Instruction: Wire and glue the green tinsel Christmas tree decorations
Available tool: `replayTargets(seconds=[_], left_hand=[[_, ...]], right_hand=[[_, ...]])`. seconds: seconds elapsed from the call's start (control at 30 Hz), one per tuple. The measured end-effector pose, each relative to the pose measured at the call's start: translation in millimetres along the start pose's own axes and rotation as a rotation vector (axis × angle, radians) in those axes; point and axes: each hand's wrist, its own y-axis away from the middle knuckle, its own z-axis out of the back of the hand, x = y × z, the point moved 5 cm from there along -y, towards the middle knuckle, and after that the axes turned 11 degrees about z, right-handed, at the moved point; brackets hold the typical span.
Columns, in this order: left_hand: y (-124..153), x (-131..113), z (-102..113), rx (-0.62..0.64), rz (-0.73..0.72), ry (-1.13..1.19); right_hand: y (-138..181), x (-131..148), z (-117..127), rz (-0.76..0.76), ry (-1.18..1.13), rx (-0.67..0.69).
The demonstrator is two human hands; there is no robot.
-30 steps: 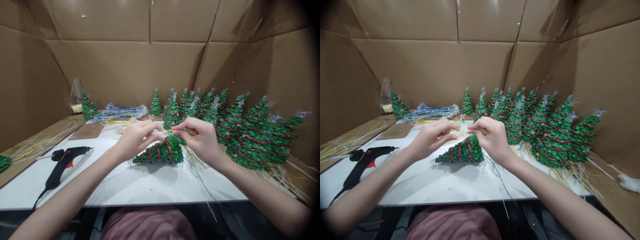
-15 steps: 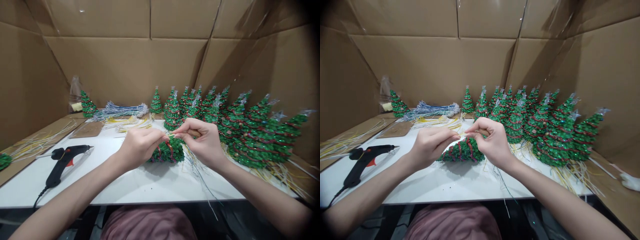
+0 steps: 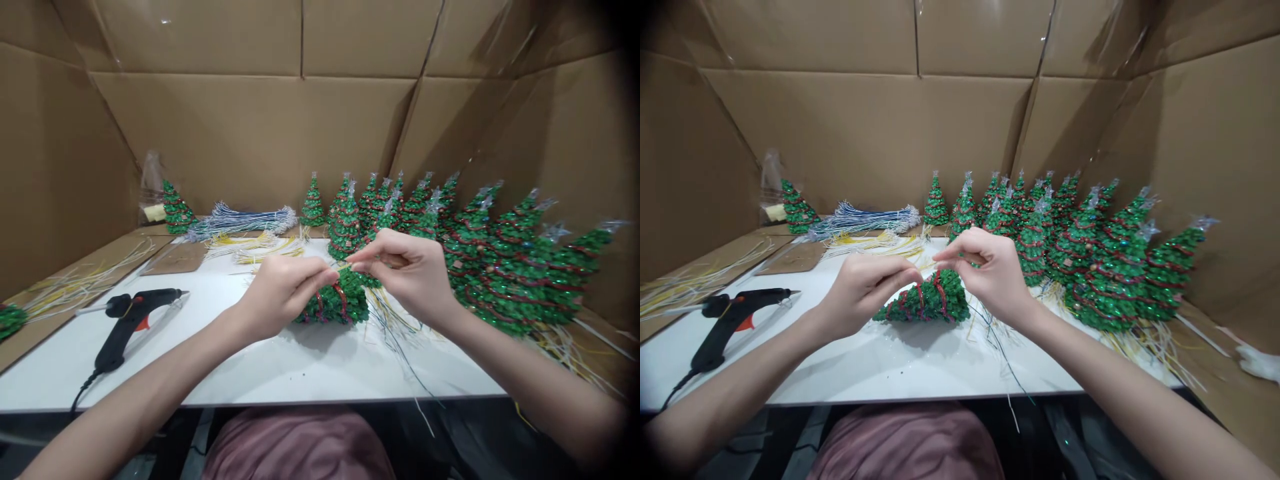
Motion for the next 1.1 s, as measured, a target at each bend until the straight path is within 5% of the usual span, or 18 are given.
replayTargets(seconds=[0.47, 0.83, 1.1], left_hand=[[-1, -1, 2, 0.208, 0.257, 0.378], [8, 26, 5, 0.297, 0.376, 0.398], [26, 51, 10, 0.539, 0.362, 0.342]], right_hand=[[0, 23, 0, 0.566, 0.365, 0.002], [-10, 9, 16, 0.395, 0.367, 0.012], [-22, -13, 32, 0.21, 0.337, 0.044]])
